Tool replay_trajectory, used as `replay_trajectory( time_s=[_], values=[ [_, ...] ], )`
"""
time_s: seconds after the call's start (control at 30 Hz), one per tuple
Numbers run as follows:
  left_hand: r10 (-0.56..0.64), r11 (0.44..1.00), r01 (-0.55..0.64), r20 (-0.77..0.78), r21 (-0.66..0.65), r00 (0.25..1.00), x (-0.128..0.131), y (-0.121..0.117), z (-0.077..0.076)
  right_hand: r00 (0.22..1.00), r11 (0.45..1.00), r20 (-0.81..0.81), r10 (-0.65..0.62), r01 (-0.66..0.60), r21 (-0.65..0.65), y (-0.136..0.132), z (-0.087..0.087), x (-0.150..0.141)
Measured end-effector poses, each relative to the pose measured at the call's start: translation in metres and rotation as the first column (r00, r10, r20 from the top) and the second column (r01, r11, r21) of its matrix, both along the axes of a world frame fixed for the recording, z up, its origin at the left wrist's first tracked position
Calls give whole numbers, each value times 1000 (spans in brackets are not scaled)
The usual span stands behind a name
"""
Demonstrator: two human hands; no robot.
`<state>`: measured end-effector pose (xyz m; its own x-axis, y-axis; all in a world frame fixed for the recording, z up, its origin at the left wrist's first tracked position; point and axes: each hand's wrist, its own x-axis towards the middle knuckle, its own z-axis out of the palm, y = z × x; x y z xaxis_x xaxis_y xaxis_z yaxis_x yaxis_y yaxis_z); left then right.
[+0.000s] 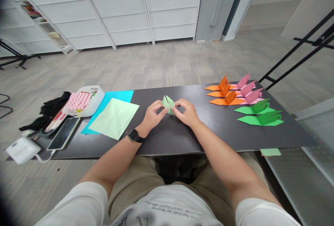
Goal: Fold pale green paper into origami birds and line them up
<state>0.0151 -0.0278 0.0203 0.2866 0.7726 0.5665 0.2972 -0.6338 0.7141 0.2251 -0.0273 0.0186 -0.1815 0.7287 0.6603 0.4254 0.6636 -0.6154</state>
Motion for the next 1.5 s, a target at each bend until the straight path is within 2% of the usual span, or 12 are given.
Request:
replay_trajectory(
  time_s=[0.17,0.3,0.4,0.53,0.63,0.73,0.83,0.93,1.0,1.07,1.2,1.5],
  values=[
    [-23,982,52,158,-181,987,4,3,-10,995,984,-91,45,-60,-168,1,-1,1],
    [34,966,21,206,-259,978,5,4,-15,991,957,-125,38,-72,-282,3,-5,1],
    [81,965,-47,126,-256,989,4,5,-17,999,934,-48,-23,5,-358,6,-10,1],
    [91,960,-107,-73,-259,993,3,7,-18,980,901,189,-61,136,-413,9,-16,3],
    [75,963,-125,-207,-239,976,3,8,-21,914,907,402,-57,216,-361,9,-19,5],
    [101,971,-172,-365,-166,925,5,9,-24,838,923,535,-109,285,-259,7,-21,6],
    [168,974,-224,-524,-44,835,6,7,-26,789,937,593,-158,309,-162,6,-24,5],
    [239,969,-228,-629,99,740,4,3,-24,773,960,615,-157,265,-87,6,-27,5],
    [251,967,-205,-664,148,704,3,2,-23,772,972,620,-142,227,-59,6,-28,5],
    [230,973,-156,-676,170,700,1,3,-23,765,984,635,-110,175,-40,7,-29,5],
    [170,981,-62,-650,186,741,0,4,-28,728,996,685,-22,75,-48,9,-33,6],
    [261,964,-171,-605,202,752,5,12,-34,762,993,648,-3,78,-87,25,-35,5]
  ],
)
